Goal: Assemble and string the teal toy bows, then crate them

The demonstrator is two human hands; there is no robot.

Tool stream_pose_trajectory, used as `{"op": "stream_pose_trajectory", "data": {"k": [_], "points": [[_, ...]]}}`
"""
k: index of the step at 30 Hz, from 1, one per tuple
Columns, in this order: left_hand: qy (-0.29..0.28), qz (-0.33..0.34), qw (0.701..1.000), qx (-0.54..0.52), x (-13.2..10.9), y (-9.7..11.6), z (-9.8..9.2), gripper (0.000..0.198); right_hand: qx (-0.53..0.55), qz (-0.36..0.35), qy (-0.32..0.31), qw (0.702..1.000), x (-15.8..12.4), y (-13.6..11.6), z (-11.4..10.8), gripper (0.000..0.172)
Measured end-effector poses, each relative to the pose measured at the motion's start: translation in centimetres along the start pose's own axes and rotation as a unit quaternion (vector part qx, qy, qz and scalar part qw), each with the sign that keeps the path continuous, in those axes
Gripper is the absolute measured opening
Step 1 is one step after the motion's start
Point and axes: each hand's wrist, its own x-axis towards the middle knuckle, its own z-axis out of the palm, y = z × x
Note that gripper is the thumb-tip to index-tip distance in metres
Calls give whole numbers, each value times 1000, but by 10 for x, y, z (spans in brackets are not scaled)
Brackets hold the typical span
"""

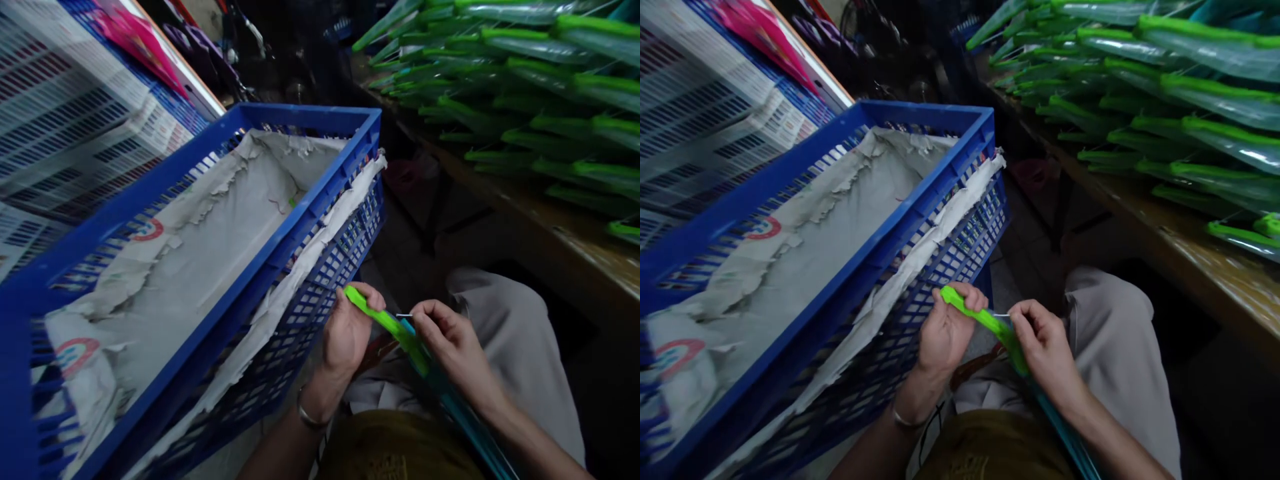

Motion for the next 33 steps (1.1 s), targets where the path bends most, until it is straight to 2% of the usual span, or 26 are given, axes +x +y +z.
{"op": "stream_pose_trajectory", "data": {"k": [2, 5, 8, 15, 33], "points": [[-29, -4, 1000, -9, -3, 3, 12, 47, -59, -115, -2, 992, 1, -25, 2, 29], [-44, -57, 996, -58, -14, 5, 22, 46, -142, -271, -40, 951, 2, -57, 8, 17], [-37, -109, 986, -117, -24, 5, 27, 47, -216, -346, -77, 910, 1, -71, 13, 12], [-45, -94, 987, -126, -26, 3, 28, 48, -286, -348, -112, 886, -5, -60, 12, 18], [-63, -98, 978, -173, -26, 4, 26, 42, -316, -341, -116, 878, -3, -56, 12, 18]]}}
